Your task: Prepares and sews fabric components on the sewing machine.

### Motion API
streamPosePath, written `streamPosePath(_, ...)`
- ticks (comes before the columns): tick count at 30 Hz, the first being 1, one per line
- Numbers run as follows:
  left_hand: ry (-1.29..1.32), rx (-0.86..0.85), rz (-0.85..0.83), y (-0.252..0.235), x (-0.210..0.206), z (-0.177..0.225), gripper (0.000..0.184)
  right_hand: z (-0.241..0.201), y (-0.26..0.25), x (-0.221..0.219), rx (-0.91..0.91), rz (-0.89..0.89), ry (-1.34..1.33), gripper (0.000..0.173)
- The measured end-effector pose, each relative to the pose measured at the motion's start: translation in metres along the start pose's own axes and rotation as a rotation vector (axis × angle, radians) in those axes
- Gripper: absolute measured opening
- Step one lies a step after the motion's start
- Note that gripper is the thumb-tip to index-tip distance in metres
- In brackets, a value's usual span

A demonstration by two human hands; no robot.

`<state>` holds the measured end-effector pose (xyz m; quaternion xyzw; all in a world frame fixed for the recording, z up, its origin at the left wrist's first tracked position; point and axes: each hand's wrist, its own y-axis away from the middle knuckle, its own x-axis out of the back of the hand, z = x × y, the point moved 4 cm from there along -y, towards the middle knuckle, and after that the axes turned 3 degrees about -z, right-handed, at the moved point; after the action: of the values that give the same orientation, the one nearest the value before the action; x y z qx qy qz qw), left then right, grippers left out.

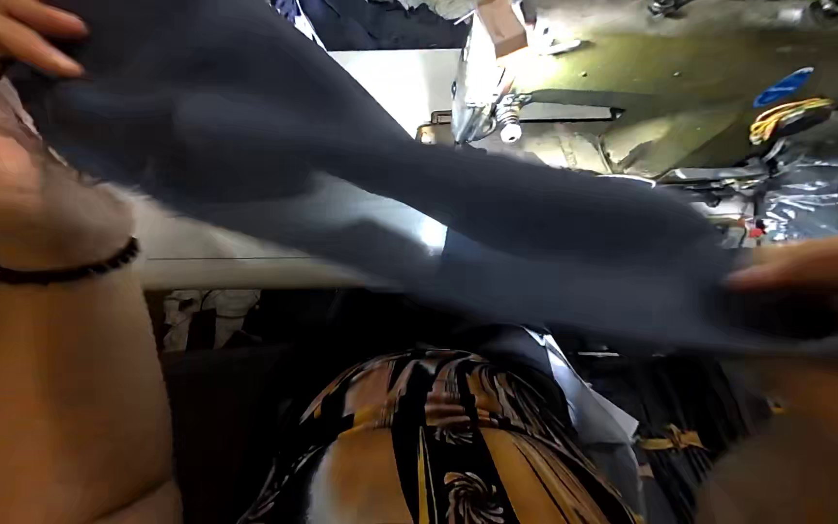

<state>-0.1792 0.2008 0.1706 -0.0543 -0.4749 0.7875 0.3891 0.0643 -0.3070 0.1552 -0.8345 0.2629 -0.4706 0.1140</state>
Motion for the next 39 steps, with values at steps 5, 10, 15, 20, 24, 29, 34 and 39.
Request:
streamPosePath(5, -0.773, 1.082, -0.151, 0.028, -0.008, -0.069, 0.058, -0.019, -0.025, -0.235, 0.177, -0.784, -0.101, 0.027)
streamPosePath(10, -0.88, 1.044, -0.464, 0.033, -0.099, -0.099, 0.076, 0.011, -0.06, -0.194, 0.079, -0.36, -0.25, 0.026)
streamPosePath(15, -0.962, 0.762, -0.641, 0.078, -0.152, -0.116, 0.066, 0.136, -0.06, -0.129, -0.38, 0.207, 0.159, 0.036)
streamPosePath(20, -0.742, 0.377, -0.933, 0.131, -0.223, -0.019, 0.071, 0.203, -0.073, -0.106, -0.365, -0.029, 0.361, 0.042)
streamPosePath(24, -0.623, 0.459, -0.925, 0.095, -0.231, -0.005, 0.051, 0.218, -0.088, -0.107, -0.233, -0.12, 0.346, 0.046)
streamPosePath(29, -0.73, 0.569, -0.641, 0.017, -0.258, -0.085, 0.048, 0.218, -0.086, -0.109, -0.253, -0.128, 0.353, 0.046)
streamPosePath(34, -0.67, 0.52, -0.636, 0.018, -0.275, -0.124, 0.061, 0.214, -0.085, -0.108, -0.269, -0.13, 0.387, 0.044)
streamPosePath(39, -0.682, 0.492, -0.706, 0.033, -0.274, -0.107, 0.047, 0.148, -0.122, -0.122, -0.344, -0.038, 0.325, 0.042)
